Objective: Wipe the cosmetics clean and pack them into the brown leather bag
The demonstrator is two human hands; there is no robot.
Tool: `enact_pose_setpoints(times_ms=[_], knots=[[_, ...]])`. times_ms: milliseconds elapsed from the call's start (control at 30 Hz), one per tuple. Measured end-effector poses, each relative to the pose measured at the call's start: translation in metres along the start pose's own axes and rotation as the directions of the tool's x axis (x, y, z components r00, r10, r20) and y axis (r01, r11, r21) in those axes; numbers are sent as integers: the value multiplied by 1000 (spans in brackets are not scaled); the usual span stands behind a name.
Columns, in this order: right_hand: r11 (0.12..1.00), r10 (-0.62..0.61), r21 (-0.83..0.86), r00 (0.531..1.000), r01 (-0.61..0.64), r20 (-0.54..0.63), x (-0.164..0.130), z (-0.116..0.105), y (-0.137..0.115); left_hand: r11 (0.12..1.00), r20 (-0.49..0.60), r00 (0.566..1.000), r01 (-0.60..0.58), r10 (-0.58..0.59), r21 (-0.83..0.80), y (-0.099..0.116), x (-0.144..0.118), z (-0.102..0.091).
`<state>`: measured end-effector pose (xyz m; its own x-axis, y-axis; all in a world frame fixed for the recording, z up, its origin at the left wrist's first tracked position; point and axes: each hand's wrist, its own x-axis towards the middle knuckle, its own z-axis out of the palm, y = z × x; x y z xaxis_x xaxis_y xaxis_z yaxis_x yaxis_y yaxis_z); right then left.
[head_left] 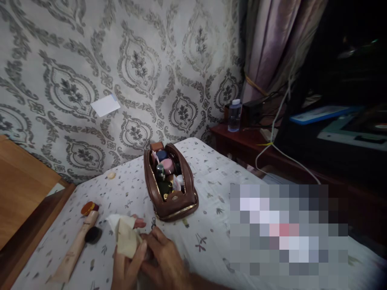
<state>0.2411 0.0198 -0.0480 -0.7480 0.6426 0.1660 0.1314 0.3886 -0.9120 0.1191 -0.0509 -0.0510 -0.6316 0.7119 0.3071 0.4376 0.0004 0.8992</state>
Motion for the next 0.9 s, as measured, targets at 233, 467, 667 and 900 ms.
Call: enact_pose_setpoints(times_ms=[233, 467, 667, 900], knots=[[998, -7, 64, 998, 3, 68, 4, -4, 7, 981, 48, 998, -58, 50, 188, 5, 10, -7], [911, 69, 411, 977, 22, -204, -1, -3, 18, 922, 200, 968, -213, 153, 322, -21, 18, -25], [837, 5, 537, 980, 105, -199, 11, -12, 11, 795, 380, 900, -385, 212, 468, -59, 26, -42], [841, 74, 539, 978, 44, -195, 1, -29, -6, 641, 409, 799, -599, 440, 480, -43, 20, -23]])
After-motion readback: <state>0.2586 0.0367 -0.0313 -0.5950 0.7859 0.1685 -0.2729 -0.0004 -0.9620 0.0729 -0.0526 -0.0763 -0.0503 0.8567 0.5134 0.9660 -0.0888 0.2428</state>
